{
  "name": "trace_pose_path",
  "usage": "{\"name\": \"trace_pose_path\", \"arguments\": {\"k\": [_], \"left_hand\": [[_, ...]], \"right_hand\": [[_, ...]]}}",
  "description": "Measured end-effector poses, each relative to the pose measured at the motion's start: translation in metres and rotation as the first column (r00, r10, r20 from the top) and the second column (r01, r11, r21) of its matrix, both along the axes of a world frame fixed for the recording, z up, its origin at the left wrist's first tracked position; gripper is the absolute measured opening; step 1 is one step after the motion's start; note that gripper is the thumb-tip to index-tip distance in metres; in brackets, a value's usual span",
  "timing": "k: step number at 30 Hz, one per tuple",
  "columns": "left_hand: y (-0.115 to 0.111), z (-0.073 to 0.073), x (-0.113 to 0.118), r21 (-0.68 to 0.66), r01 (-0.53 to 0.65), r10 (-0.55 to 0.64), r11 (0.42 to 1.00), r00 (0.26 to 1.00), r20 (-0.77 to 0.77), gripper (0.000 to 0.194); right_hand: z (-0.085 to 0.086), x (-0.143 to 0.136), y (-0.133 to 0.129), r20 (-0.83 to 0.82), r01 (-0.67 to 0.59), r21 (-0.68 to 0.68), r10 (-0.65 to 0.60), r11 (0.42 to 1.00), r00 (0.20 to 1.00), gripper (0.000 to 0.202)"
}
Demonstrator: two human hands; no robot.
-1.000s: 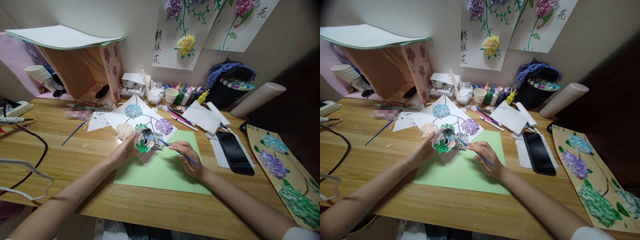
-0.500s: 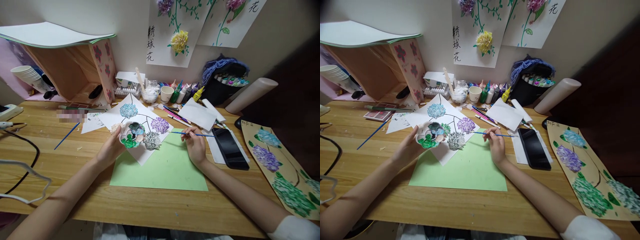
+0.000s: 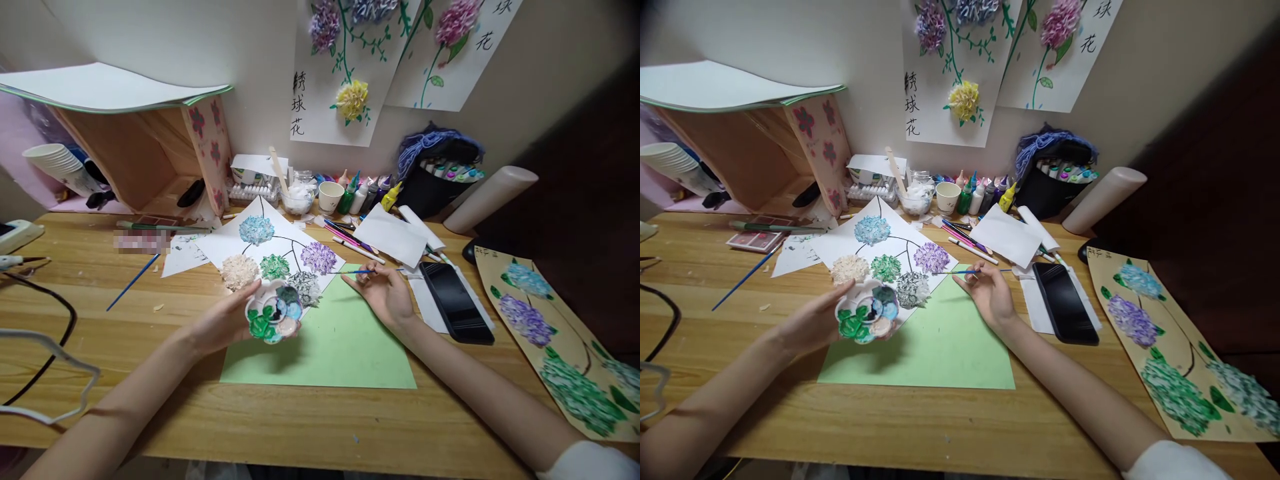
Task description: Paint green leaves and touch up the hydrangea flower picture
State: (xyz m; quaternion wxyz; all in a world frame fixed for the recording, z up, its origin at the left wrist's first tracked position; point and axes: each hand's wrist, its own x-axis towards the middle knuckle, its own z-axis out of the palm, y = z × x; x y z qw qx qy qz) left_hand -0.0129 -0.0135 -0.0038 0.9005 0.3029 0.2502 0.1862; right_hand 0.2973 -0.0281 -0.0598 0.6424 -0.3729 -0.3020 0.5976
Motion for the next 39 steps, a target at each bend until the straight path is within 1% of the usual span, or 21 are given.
{"name": "trace_pose_path", "arguments": {"k": [2,5,8,12,16,19,22,26,29,32,36,39], "left_hand": [[-0.004,-0.001,0.005,-0.006,0.031,-0.031,0.999,0.999,0.021,0.048],[-0.007,-0.002,0.009,-0.008,0.045,-0.044,0.999,0.998,0.046,0.044],[-0.008,-0.001,0.009,-0.001,0.038,-0.037,0.999,0.998,0.042,0.045],[-0.004,0.003,0.004,0.031,-0.012,0.01,0.999,0.999,0.05,0.046],[0.003,0.008,-0.003,0.061,-0.069,0.064,0.996,0.995,0.079,0.045],[0.007,0.008,-0.007,0.063,-0.124,0.121,0.99,0.992,0.038,0.047],[0.008,0.005,-0.008,0.062,-0.143,0.144,0.988,0.99,-0.008,0.049],[0.008,0.004,-0.007,0.065,-0.136,0.137,0.989,0.991,-0.008,0.052],[0.011,0.004,-0.007,0.058,-0.159,0.158,0.986,0.987,0.022,0.052],[0.014,0.004,-0.006,0.051,-0.258,0.256,0.965,0.965,0.053,0.046],[0.017,0.006,-0.004,0.029,-0.397,0.395,0.917,0.916,0.068,0.042],[0.018,0.009,-0.002,0.004,-0.475,0.475,0.88,0.879,0.041,0.043]], "right_hand": [[0.005,0.001,-0.005,-0.059,-0.031,-0.056,0.028,0.998,0.998,0.011],[0.008,-0.002,-0.012,-0.141,-0.063,-0.133,0.044,0.989,0.989,0.01],[0.007,-0.011,-0.01,-0.155,-0.068,-0.133,0.047,0.989,0.987,0.01],[0.005,-0.024,0.004,-0.171,-0.097,-0.146,0.071,0.985,0.983,0.008],[0.01,-0.034,0.011,-0.241,-0.101,-0.201,0.05,0.974,0.969,0.007],[0.016,-0.038,0.012,-0.266,-0.126,-0.209,0.067,0.97,0.962,0.006],[0.019,-0.039,0.011,-0.256,-0.147,-0.199,0.093,0.969,0.962,0.004],[0.016,-0.033,0.008,-0.19,-0.143,-0.172,0.109,0.975,0.976,0.006],[0.011,-0.026,0.004,-0.127,-0.079,-0.16,0.059,0.984,0.99,0.008],[0.005,-0.021,-0.001,0.003,-0.029,-0.092,0.029,0.995,1.0,0.01],[0.0,-0.018,-0.005,0.254,-0.071,0.075,0.05,0.995,0.966,0.012],[-0.004,-0.016,-0.008,0.362,-0.086,0.148,0.027,0.985,0.932,0.015]]}}
